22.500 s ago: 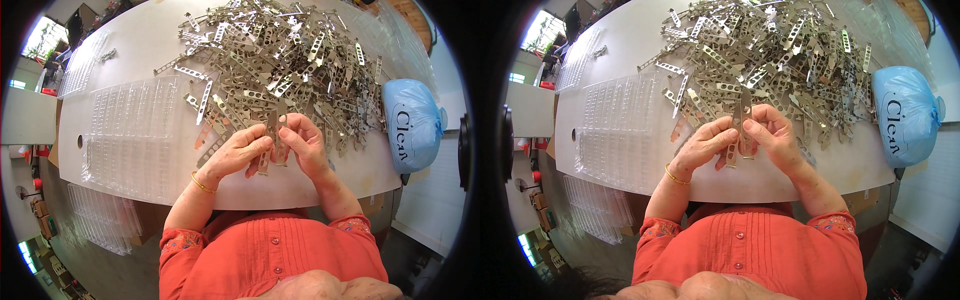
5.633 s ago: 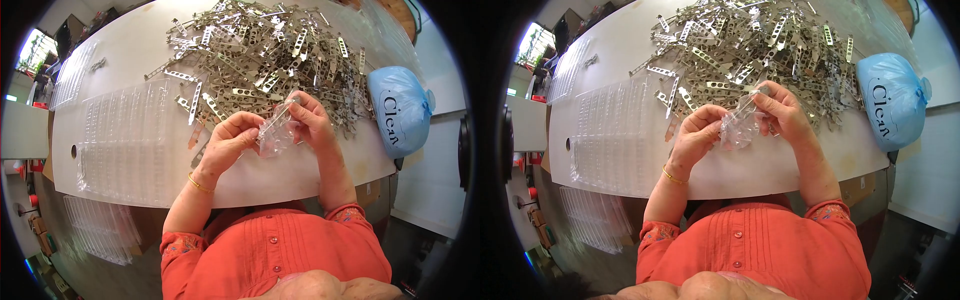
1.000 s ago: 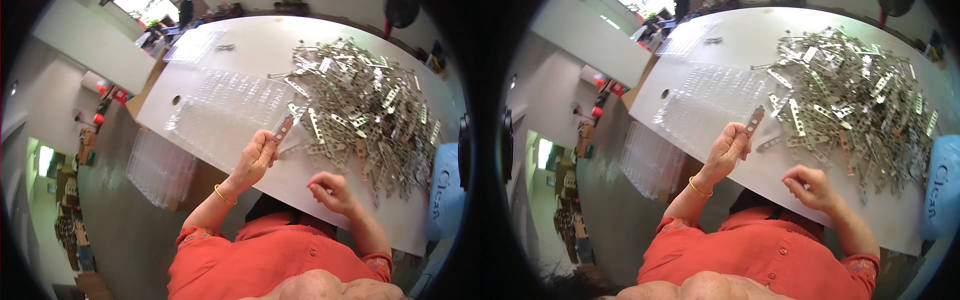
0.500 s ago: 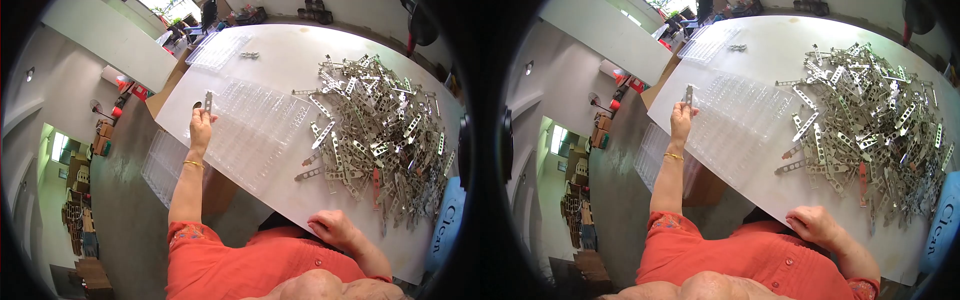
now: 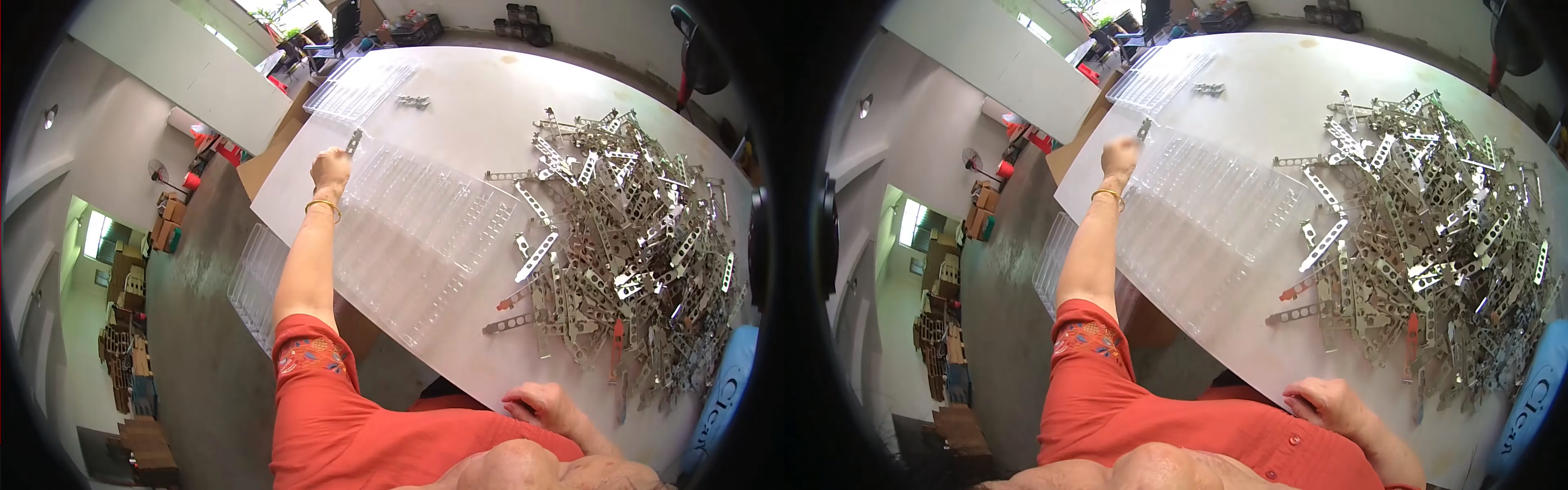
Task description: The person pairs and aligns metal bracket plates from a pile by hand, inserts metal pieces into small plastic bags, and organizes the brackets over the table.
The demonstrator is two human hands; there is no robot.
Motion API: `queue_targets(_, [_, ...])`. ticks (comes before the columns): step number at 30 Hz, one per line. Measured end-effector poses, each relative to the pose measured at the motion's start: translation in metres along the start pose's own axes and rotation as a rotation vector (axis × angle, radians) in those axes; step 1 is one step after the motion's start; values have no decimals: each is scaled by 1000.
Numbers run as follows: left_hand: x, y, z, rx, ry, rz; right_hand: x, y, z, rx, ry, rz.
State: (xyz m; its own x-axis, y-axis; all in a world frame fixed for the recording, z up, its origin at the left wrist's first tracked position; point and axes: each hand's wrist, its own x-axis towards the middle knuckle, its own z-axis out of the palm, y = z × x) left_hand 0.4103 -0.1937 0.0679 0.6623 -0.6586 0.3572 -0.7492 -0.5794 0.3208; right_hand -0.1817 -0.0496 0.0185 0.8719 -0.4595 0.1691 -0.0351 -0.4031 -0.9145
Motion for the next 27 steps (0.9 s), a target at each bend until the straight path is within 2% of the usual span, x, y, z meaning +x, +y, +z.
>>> queue_targets(4, [7, 0, 18, 44, -67, -31, 3, 3, -4, 47, -9, 30])
queue_targets(10, [14, -9, 36, 187, -65, 66, 2, 11, -7, 77, -43, 71])
queue_targets(15, [13, -5, 43, 181, -168, 10, 0, 13, -8, 113, -36, 81])
queue_targets(27, [24, -1, 58, 256, -274, -24, 0, 13, -12, 163, -61, 96])
